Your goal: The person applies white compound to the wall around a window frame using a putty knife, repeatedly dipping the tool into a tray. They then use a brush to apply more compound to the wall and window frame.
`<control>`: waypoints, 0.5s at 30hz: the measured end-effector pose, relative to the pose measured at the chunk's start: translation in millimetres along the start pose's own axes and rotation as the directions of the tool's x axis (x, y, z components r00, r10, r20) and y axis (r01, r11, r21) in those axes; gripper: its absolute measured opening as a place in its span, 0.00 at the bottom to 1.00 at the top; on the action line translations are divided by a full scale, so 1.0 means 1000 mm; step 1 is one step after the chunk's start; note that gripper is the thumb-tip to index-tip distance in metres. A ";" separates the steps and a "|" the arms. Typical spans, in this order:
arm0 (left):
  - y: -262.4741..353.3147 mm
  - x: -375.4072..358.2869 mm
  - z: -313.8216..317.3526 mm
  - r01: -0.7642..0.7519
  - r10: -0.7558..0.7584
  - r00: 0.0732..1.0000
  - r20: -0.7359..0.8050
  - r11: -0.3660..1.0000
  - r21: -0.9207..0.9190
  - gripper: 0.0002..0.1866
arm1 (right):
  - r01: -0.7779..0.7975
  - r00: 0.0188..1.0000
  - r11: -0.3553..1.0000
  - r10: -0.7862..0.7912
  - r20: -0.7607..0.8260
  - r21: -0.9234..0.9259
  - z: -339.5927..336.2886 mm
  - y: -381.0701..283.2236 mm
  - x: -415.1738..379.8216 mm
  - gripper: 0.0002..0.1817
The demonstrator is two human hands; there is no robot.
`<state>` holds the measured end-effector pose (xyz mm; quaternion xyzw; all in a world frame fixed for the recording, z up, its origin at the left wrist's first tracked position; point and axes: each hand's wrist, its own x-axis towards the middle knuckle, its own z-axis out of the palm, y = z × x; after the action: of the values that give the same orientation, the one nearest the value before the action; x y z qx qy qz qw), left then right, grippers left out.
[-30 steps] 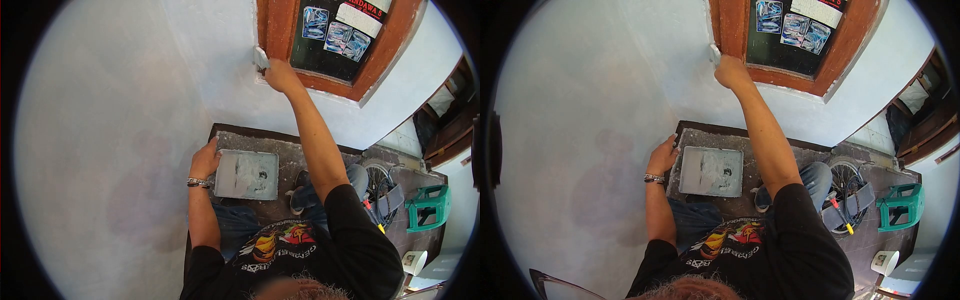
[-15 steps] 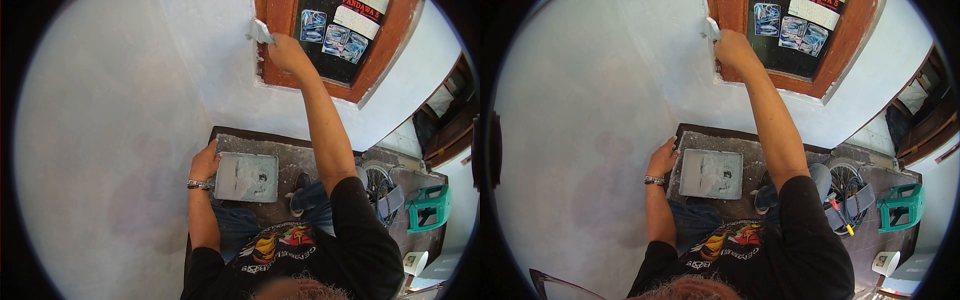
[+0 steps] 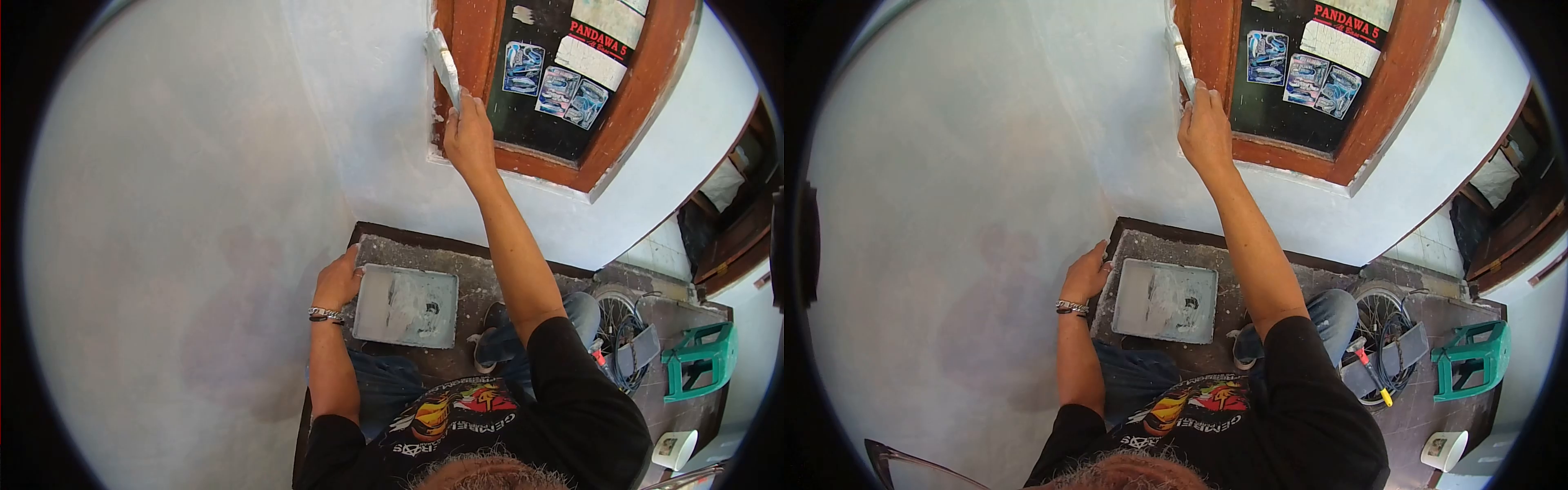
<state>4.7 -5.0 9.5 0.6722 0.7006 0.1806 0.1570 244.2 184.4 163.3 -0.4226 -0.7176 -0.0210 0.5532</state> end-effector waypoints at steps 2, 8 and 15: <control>0.000 0.000 0.000 -0.003 0.003 1.000 -0.002 1.000 -0.007 0.27 | 0.004 1.000 1.000 -0.004 0.001 -0.019 0.005 0.004 0.004 0.21; -0.003 0.001 0.004 -0.027 0.027 0.999 -0.025 0.999 -0.016 0.27 | -0.036 0.992 0.997 0.045 0.117 -0.075 0.024 0.025 -0.022 0.20; 0.000 0.002 0.002 0.000 0.000 1.000 0.003 1.000 0.017 0.28 | -0.133 0.959 0.985 0.155 0.237 -0.107 0.045 0.049 -0.076 0.21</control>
<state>5.8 -3.3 7.6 0.6739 0.7018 0.1737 0.1524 242.4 194.0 62.4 -0.4975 -0.7459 0.0392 0.4412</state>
